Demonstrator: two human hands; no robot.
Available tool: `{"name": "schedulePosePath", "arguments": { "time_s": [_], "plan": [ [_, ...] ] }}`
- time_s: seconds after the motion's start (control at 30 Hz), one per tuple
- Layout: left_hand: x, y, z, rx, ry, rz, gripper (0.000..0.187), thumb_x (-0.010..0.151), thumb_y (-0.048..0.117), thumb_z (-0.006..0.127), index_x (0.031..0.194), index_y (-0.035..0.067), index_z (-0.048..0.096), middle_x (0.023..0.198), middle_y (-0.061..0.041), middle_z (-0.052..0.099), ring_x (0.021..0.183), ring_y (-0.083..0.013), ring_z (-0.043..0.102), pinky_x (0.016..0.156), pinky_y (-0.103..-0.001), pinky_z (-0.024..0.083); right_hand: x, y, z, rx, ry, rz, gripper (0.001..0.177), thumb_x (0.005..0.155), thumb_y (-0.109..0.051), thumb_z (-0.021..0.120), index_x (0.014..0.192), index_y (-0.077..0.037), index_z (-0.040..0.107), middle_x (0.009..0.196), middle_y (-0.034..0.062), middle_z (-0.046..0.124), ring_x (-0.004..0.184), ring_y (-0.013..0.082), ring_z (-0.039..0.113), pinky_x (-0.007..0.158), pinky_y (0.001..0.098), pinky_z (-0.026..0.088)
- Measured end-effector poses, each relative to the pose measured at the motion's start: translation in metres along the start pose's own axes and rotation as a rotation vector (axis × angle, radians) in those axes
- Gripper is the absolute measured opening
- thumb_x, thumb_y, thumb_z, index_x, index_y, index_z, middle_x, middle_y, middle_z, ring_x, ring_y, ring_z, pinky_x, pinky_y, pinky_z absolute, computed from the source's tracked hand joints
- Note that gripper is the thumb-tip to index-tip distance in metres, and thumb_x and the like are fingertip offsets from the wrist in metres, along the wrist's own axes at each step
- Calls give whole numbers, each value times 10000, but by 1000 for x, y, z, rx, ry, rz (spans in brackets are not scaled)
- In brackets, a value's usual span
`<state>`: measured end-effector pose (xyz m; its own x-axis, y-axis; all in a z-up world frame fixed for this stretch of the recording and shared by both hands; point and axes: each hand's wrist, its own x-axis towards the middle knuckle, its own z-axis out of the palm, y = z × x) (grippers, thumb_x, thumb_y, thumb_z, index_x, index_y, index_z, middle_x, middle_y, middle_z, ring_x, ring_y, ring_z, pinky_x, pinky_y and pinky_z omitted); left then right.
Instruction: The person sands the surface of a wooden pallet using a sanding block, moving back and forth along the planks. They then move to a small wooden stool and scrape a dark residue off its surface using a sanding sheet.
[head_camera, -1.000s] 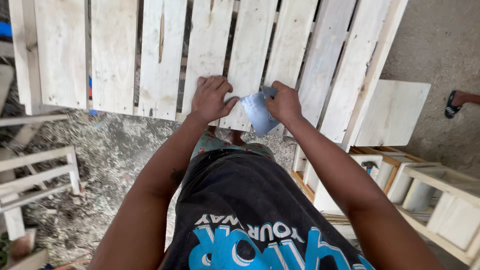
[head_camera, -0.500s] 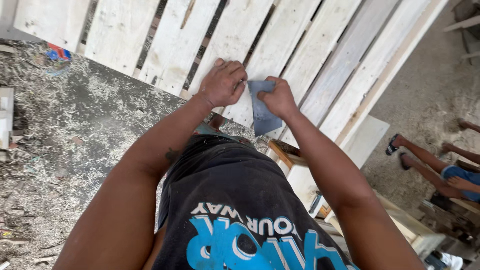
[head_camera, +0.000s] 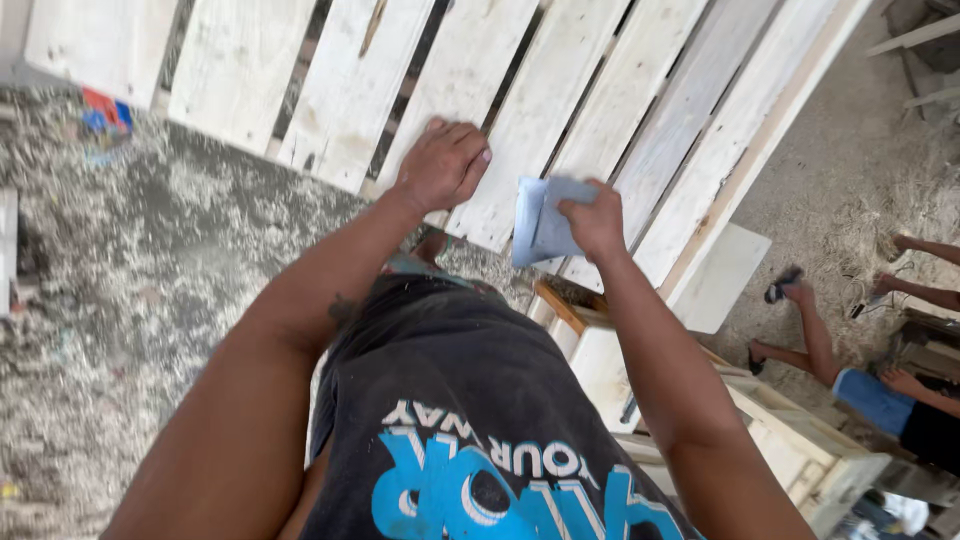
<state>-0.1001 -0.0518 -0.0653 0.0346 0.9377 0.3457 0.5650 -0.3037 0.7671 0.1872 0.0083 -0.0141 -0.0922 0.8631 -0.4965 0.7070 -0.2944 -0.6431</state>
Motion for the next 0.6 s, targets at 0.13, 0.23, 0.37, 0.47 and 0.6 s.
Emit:
{"name": "schedulePosePath", "arguments": {
  "time_s": [0.13,0.23,0.37,0.47,0.6],
  "plan": [
    [9,1,-2,2,7,-11,111,1014,155,604,943,71,624,947,-106,637,921,-299,626,881,-454,419,-15,-4,-6,-31,89,-24,260,793,-55,744,1025,46,684,922,149,753,804,217,731,718,326,575],
    [4,1,-3,15,-20,-6,127,1025,162,602,945,67,625,961,-106,647,931,-308,625,871,-457,413,-18,-11,29,-129,108,-87,325,819,-72,750,1100,65,658,959,190,745,838,255,732,751,340,572],
    [2,-3,0,18,-56,13,159,1039,165,587,924,65,633,955,-111,656,933,-311,625,876,-450,413,-5,-6,46,-241,11,24,312,803,-98,750,1072,57,733,936,212,762,837,270,729,779,368,567],
    [0,-2,-1,33,-65,44,144,1011,177,600,929,73,657,948,-114,679,914,-313,637,865,-460,419,-13,14,20,-87,61,86,461,763,-91,750,1181,74,647,955,191,750,835,246,731,742,381,583],
    [14,7,13,-107,-49,-290,259,1076,215,625,864,84,696,876,-91,737,814,-263,690,831,-450,472,-13,28,6,25,201,-117,501,759,-65,765,1203,113,617,984,184,757,885,227,744,782,361,588]
  ]
}}
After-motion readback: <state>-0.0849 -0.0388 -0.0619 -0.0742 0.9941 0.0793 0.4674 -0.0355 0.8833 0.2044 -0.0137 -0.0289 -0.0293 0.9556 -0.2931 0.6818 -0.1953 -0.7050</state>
